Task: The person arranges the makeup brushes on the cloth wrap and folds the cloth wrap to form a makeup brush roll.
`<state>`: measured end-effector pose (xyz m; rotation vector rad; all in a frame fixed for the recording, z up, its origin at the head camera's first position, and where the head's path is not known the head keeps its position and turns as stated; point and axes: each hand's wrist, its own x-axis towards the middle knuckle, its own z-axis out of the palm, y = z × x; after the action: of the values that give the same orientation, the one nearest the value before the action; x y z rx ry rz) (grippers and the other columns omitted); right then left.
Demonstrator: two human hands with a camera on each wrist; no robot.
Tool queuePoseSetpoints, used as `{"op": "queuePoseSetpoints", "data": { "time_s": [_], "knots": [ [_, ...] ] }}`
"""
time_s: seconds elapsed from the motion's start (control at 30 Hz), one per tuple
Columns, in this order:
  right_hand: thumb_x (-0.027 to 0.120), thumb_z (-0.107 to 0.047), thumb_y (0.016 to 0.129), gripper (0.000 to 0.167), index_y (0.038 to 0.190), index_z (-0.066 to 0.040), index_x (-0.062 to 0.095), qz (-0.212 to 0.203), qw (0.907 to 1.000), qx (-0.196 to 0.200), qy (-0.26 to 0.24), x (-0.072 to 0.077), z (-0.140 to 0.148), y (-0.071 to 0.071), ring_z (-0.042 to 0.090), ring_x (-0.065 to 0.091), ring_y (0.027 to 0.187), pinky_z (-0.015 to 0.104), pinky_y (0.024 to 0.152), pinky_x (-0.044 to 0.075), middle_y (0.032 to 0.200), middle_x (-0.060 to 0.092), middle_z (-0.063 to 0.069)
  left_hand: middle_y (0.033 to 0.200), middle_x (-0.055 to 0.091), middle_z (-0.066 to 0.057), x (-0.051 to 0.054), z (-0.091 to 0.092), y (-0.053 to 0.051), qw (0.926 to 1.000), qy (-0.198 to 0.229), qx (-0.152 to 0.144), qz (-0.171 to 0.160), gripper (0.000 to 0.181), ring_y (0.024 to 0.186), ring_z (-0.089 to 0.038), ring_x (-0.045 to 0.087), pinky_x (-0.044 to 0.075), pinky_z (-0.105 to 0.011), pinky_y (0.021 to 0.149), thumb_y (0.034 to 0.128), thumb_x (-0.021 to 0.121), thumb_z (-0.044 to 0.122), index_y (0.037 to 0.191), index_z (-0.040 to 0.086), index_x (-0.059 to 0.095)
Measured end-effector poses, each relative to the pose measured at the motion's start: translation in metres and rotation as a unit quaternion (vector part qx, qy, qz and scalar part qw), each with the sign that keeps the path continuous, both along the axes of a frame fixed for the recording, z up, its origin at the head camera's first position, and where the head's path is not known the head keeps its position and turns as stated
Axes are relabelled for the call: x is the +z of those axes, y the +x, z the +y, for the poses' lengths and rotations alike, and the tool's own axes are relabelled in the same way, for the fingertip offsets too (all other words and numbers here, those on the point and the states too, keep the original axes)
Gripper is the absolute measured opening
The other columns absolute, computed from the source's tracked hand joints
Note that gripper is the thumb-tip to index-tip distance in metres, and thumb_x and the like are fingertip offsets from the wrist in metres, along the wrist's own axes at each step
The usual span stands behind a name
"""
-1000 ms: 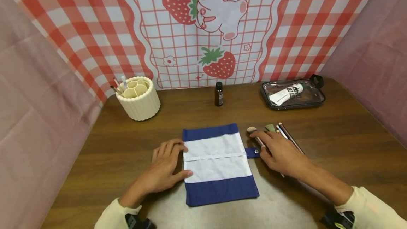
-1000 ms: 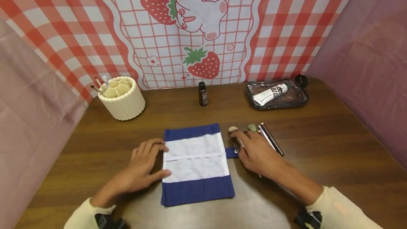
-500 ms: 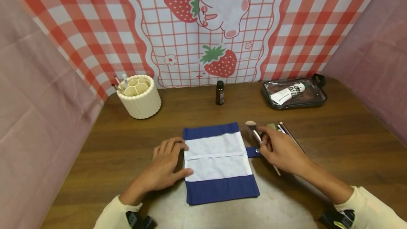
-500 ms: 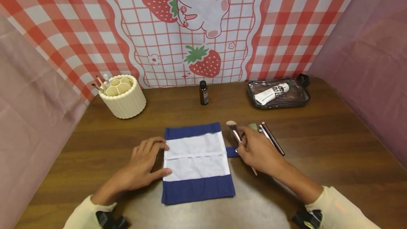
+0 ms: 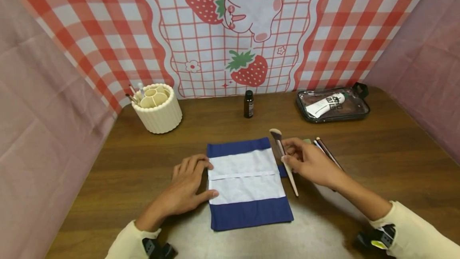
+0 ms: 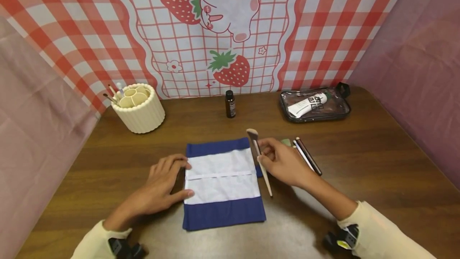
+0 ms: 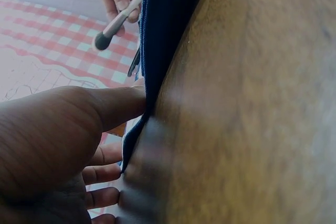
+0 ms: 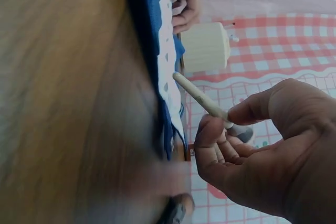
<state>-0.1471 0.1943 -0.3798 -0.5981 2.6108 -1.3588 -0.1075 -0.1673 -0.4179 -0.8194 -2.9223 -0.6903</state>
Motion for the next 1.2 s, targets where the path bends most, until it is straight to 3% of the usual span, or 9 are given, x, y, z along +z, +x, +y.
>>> {"op": "queuePoseSetpoints", "data": {
  "time_s": [0.17,0.33,0.53,0.77,0.93,1.2],
  "knots": [
    [0.061,-0.006,0.097,0.041,0.133,0.005,0.046,-0.092,0.9913,0.007,-0.093,0.000,-0.010,-0.012,0.026,0.063,0.074,0.037,0.064,0.055,0.104,0.063,0.021,0.144,0.038,-0.010,-0.002,0.000,-0.001,1.0000,0.001,-0.002,0.002,0.058,0.133,-0.036,0.031,0.026,-0.057,0.098,0.0868,0.077,0.046,0.127,0.012,0.052],
    [0.060,-0.002,0.097,0.043,0.134,0.005,0.040,-0.145,0.9718,0.021,-0.185,-0.004,-0.022,-0.026,0.031,0.067,0.085,0.046,0.073,0.058,0.108,0.057,0.028,0.143,0.039,-0.010,-0.002,0.000,-0.002,1.0000,0.001,-0.003,0.000,0.058,0.133,-0.036,0.032,0.026,-0.057,0.099,0.0867,0.077,0.046,0.127,0.012,0.052],
    [0.062,0.001,0.095,0.044,0.132,0.005,0.039,-0.147,0.9575,0.040,-0.245,0.003,-0.040,-0.040,0.034,0.067,0.089,0.051,0.075,0.057,0.112,0.053,0.029,0.143,0.039,-0.009,-0.002,0.001,-0.003,1.0000,0.006,-0.002,0.000,0.058,0.133,-0.035,0.032,0.026,-0.058,0.098,0.0862,0.077,0.046,0.127,0.013,0.052],
    [0.065,-0.002,0.096,0.040,0.128,0.004,0.042,-0.157,0.9424,0.068,-0.287,0.007,-0.059,-0.056,0.050,0.065,0.098,0.054,0.076,0.056,0.121,0.058,0.033,0.144,0.039,-0.009,-0.002,0.002,-0.002,1.0000,0.009,0.003,0.000,0.059,0.132,-0.034,0.033,0.027,-0.057,0.098,0.0857,0.078,0.045,0.128,0.013,0.051],
    [0.065,0.000,0.096,0.039,0.126,0.003,0.041,-0.182,0.9275,0.064,-0.320,0.005,-0.076,-0.067,0.046,0.063,0.109,0.056,0.078,0.055,0.115,0.060,0.027,0.143,0.040,-0.009,-0.001,0.002,-0.001,0.9999,0.009,0.007,-0.002,0.060,0.132,-0.034,0.033,0.027,-0.057,0.098,0.0852,0.079,0.045,0.127,0.013,0.052],
    [0.065,-0.001,0.096,0.066,0.151,-0.005,0.029,-0.196,0.9241,0.063,-0.322,0.004,-0.101,-0.077,0.057,0.055,0.115,0.054,0.077,0.056,0.120,0.059,0.028,0.143,0.039,-0.007,-0.002,0.000,0.000,0.9999,0.010,0.010,-0.005,0.060,0.132,-0.034,0.032,0.026,-0.058,0.098,0.0851,0.078,0.046,0.127,0.014,0.051]
  ]
}}
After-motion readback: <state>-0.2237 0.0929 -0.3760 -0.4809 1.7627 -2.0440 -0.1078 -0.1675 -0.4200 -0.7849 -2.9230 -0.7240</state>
